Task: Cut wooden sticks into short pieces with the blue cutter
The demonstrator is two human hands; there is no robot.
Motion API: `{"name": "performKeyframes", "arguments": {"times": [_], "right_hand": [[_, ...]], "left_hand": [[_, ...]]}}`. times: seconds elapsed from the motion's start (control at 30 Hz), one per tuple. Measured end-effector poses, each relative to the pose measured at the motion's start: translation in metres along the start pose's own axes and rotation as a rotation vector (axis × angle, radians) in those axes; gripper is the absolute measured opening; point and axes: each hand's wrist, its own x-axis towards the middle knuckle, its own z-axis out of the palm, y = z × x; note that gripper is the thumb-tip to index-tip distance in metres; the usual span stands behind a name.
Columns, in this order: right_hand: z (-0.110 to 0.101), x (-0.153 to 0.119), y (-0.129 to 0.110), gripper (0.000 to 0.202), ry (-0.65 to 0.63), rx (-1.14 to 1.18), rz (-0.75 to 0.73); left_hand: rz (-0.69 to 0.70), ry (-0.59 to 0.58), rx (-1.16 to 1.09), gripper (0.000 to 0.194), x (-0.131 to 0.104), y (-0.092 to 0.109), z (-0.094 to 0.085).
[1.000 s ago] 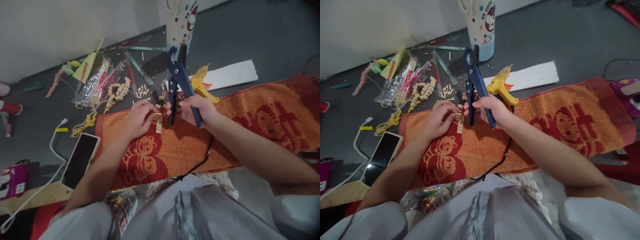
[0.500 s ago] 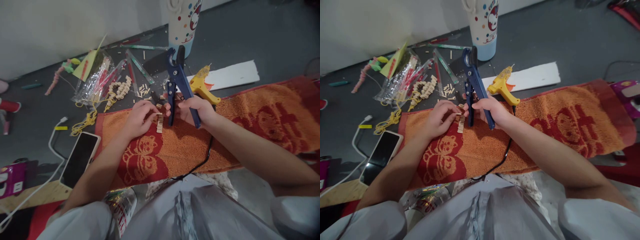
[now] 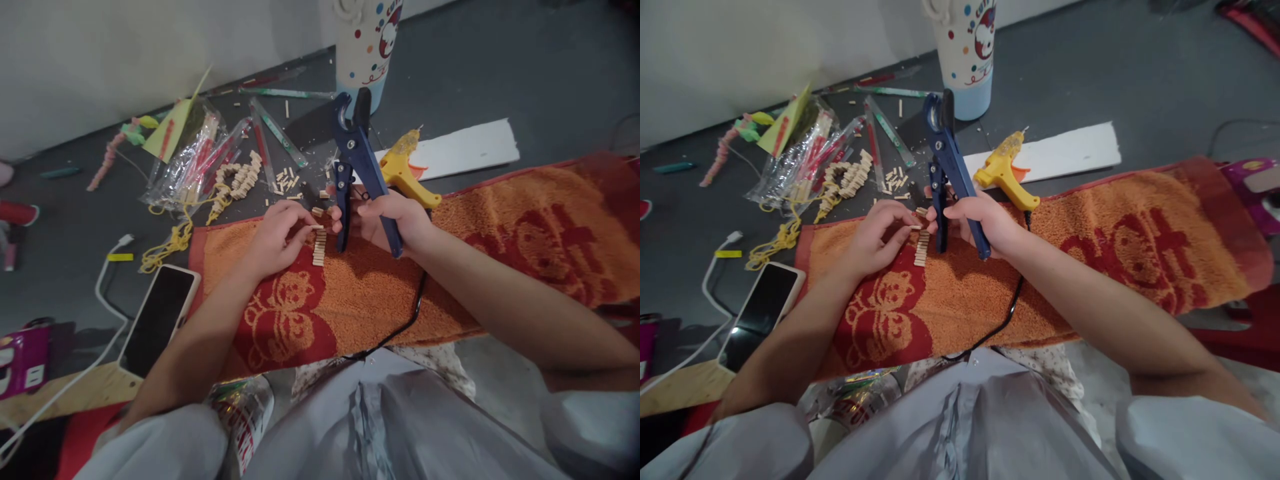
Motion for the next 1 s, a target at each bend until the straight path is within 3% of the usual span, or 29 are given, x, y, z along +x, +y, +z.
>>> {"name": "performKeyframes", "arguments": {"times": [0.47,1.0], "right_hand": [[-0.0063,0.0004,0.0016,0.031,-0.001,0.104,-0.021],[-0.0018,0.0021,0.0023,0.033,0.042,0.050,-0.010]], "left_hand": [[-0.014,0.060,0.051,0.009,0.0030,0.0019,0.0018],[0.006,0.051,0.045,0.008,0.0017,-0.0003,0.0021]]}}
